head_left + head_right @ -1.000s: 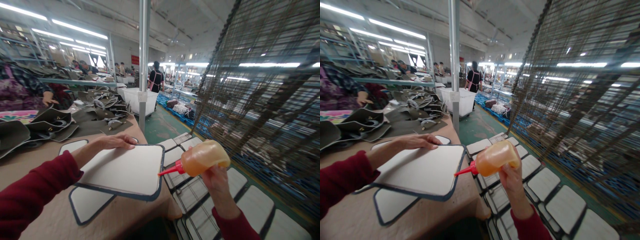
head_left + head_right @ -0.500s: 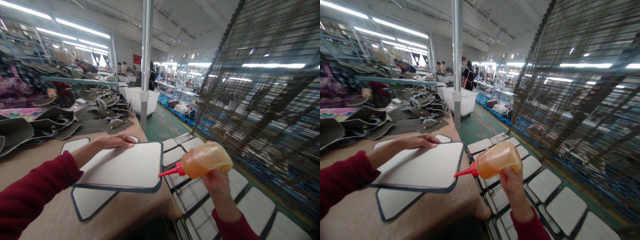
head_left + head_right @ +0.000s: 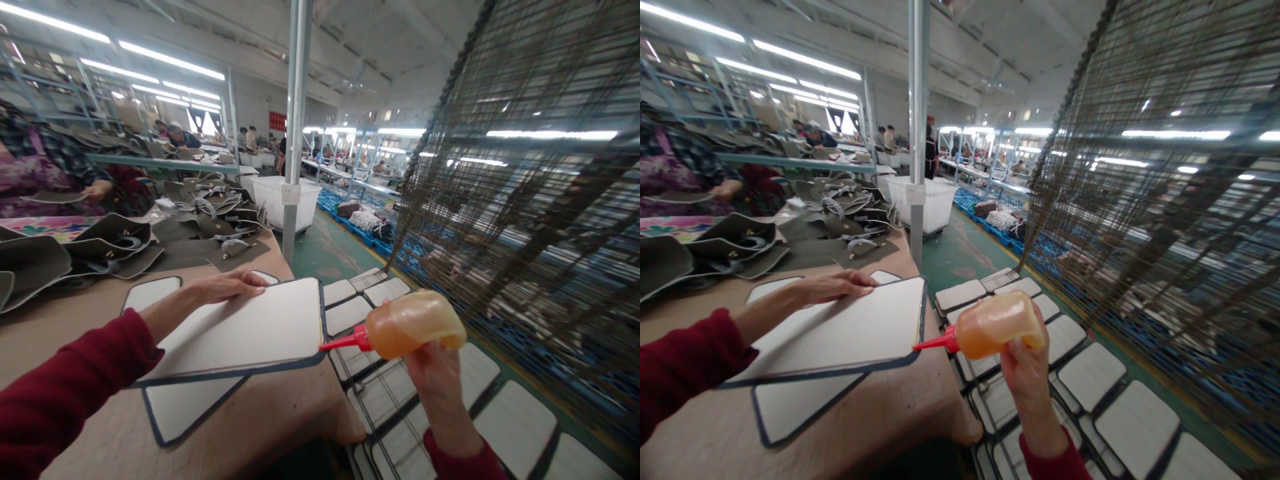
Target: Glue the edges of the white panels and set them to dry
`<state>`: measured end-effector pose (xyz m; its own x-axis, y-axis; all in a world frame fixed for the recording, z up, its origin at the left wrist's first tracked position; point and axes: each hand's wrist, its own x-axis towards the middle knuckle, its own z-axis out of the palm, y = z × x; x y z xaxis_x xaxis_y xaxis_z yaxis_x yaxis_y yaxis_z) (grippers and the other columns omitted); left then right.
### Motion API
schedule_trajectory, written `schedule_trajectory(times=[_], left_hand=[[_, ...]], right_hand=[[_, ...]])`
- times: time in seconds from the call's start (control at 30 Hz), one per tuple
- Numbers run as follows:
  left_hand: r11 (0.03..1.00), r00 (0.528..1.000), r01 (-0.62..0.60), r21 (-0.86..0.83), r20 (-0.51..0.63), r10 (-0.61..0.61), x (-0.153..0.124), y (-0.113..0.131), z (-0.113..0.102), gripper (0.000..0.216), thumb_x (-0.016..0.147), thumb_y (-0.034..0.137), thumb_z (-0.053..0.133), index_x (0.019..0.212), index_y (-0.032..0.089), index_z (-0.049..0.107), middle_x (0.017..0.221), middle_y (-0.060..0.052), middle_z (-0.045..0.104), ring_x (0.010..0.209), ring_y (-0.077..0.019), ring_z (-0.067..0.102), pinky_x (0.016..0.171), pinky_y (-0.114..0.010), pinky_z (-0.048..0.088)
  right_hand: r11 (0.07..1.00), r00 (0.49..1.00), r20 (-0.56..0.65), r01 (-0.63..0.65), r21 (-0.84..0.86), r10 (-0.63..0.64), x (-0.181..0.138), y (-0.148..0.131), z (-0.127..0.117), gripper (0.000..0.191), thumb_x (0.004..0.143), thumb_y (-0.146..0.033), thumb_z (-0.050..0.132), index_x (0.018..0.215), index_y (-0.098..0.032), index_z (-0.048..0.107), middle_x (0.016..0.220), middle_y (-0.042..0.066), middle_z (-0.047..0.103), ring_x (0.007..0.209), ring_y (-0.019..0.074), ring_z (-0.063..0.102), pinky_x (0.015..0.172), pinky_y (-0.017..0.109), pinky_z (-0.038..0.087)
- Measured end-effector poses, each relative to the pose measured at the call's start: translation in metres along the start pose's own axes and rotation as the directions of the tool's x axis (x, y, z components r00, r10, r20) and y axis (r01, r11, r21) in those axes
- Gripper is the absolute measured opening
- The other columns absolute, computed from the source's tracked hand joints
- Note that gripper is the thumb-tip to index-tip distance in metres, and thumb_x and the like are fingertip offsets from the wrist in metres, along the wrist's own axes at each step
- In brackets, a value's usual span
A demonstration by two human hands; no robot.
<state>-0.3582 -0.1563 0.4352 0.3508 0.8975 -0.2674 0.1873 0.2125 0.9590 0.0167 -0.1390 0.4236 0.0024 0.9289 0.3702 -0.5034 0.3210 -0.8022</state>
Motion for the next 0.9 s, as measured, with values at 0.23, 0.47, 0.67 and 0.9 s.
schedule_trajectory(times=[0.23,0.47,0.67,0.9], left_hand=[[0.997,0.998,0.009,-0.082,-0.062,-0.014,0.002,-0.014,-0.004,0.032,0.076,0.039,0.073,0.099,0.017,0.076,0.091,-0.009,0.077,0.076,-0.0205,0.07,0.071,-0.026,0.053],[0.994,0.989,-0.009,-0.109,-0.149,-0.007,0.006,-0.028,-0.001,0.031,0.075,0.041,0.074,0.095,0.017,0.076,0.09,-0.009,0.077,0.074,-0.021,0.069,0.064,-0.024,0.052],[0.974,0.981,-0.035,-0.222,-0.192,-0.009,0.011,-0.042,0.005,0.033,0.072,0.042,0.077,0.092,0.016,0.075,0.087,-0.009,0.076,0.073,-0.0203,0.068,0.066,-0.025,0.051],[0.964,0.962,-0.024,-0.264,-0.269,-0.05,0.014,-0.046,0.019,0.038,0.064,0.048,0.081,0.075,0.015,0.067,0.071,-0.004,0.07,0.063,-0.0172,0.063,0.056,-0.023,0.047]], right_hand=[[0.994,0.989,-0.105,0.106,0.009,-0.104,0.0,0.009,-0.005,0.058,0.058,-0.041,0.083,0.111,-0.027,0.065,0.111,0.008,0.07,0.09,0.0248,0.068,0.087,0.046,0.054],[0.982,0.964,-0.188,0.187,-0.037,-0.191,-0.002,0.02,-0.004,0.051,0.062,-0.037,0.08,0.108,-0.024,0.063,0.104,0.005,0.069,0.093,0.0246,0.066,0.089,0.046,0.052],[0.96,0.94,-0.204,0.258,-0.106,-0.275,-0.001,0.026,-0.002,0.043,0.067,-0.035,0.076,0.106,-0.023,0.063,0.103,0.004,0.069,0.092,0.0238,0.065,0.09,0.044,0.052],[0.957,0.918,-0.271,0.28,-0.072,-0.289,0.008,0.031,0.001,0.038,0.067,-0.027,0.073,0.104,-0.022,0.063,0.098,0.002,0.069,0.087,0.021,0.065,0.086,0.039,0.053]])
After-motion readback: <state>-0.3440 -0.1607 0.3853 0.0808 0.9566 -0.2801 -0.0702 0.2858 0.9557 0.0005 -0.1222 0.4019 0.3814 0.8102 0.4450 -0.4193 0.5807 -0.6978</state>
